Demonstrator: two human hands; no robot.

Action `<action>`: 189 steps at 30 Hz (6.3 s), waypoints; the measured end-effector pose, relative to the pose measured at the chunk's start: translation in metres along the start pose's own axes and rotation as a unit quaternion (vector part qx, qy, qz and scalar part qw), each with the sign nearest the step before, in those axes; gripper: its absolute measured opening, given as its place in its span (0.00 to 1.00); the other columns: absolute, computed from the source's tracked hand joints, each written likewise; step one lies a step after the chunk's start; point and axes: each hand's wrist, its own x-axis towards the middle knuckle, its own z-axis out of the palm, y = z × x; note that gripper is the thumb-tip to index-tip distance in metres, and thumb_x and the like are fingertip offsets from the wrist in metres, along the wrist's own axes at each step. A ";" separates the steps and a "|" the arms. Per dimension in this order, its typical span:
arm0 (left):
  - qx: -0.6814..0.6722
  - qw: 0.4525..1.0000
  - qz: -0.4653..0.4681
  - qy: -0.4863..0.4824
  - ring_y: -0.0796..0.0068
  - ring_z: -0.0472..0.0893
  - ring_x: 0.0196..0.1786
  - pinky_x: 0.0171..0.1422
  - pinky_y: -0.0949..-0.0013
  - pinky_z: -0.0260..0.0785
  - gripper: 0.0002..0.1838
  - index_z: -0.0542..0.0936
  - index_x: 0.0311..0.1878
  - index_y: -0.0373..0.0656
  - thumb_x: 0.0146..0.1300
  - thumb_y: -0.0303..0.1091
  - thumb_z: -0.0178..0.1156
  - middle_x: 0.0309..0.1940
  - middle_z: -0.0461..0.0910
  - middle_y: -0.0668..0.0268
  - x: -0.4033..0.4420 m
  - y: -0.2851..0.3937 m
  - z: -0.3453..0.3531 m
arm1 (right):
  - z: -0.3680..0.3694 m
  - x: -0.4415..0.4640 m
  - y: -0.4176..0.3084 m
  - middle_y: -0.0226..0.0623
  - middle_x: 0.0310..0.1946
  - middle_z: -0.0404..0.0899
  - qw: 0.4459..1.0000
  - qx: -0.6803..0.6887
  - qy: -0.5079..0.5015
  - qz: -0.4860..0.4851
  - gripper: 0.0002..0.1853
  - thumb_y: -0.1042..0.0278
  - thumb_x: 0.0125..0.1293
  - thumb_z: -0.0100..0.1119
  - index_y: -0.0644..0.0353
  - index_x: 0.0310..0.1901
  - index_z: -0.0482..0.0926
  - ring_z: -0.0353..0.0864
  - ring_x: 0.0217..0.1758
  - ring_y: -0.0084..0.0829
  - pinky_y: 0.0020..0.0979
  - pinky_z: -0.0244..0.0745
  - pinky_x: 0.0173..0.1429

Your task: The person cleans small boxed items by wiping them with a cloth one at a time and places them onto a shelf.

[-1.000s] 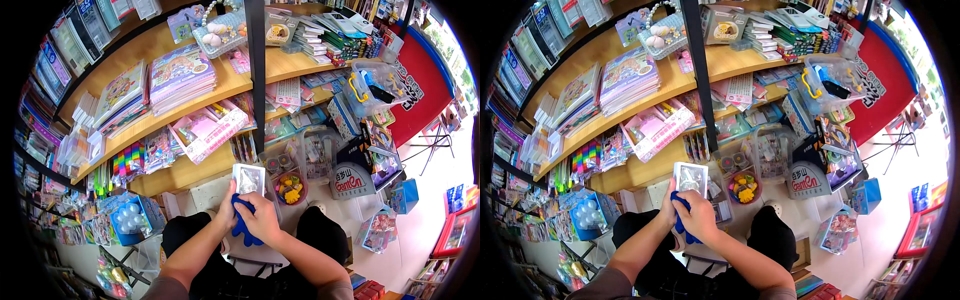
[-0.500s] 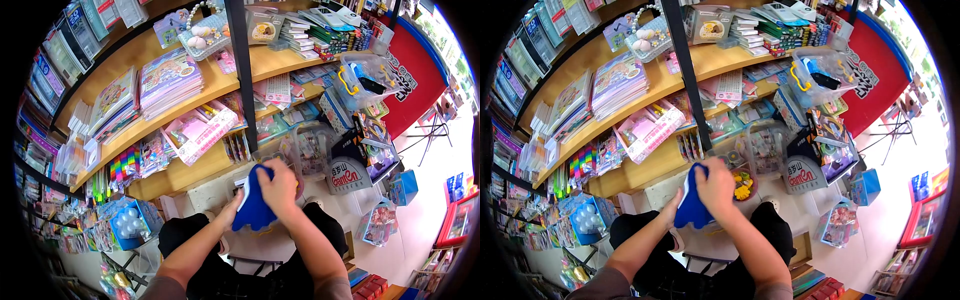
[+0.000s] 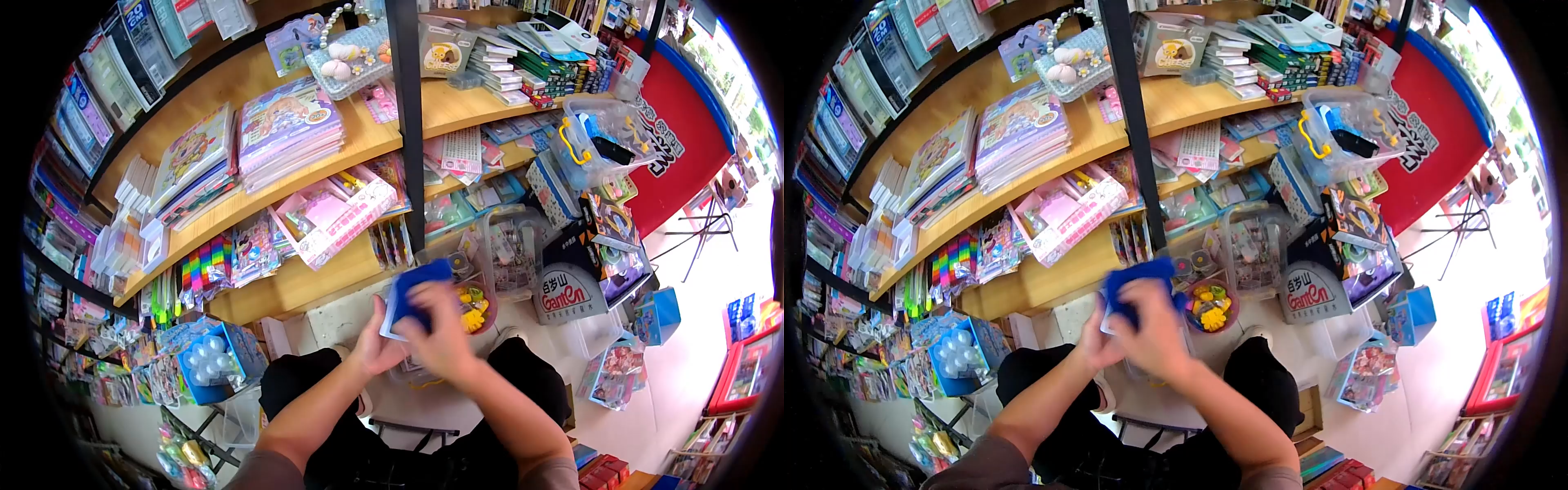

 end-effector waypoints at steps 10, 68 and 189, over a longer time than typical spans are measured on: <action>0.032 0.989 -0.119 0.083 0.62 0.67 0.65 0.67 0.47 0.60 0.33 0.60 0.68 0.48 0.68 0.60 0.39 0.65 0.65 0.63 -0.005 -0.010 0.003 | 0.021 0.004 0.016 0.40 0.48 0.70 0.947 -0.306 -0.060 0.076 0.16 0.61 0.56 0.60 0.52 0.46 0.73 0.69 0.53 0.45 0.46 0.64 0.55; 0.300 0.949 0.083 0.055 0.72 0.70 0.57 0.58 0.70 0.66 0.35 0.57 0.57 0.48 0.52 0.26 0.68 0.59 0.67 0.58 0.002 0.013 -0.010 | -0.067 0.008 0.035 0.31 0.29 0.76 0.973 -0.075 0.046 0.212 0.09 0.69 0.59 0.61 0.63 0.38 0.75 0.72 0.32 0.20 0.24 0.70 0.39; 0.823 0.531 0.026 0.199 0.60 0.80 0.38 0.42 0.62 0.72 0.14 0.75 0.46 0.38 0.60 0.36 0.58 0.36 0.79 0.56 -0.156 0.164 -0.093 | -0.013 0.019 0.059 0.30 0.35 0.79 0.883 0.226 -0.008 0.411 0.14 0.63 0.63 0.61 0.66 0.44 0.78 0.75 0.36 0.20 0.23 0.70 0.42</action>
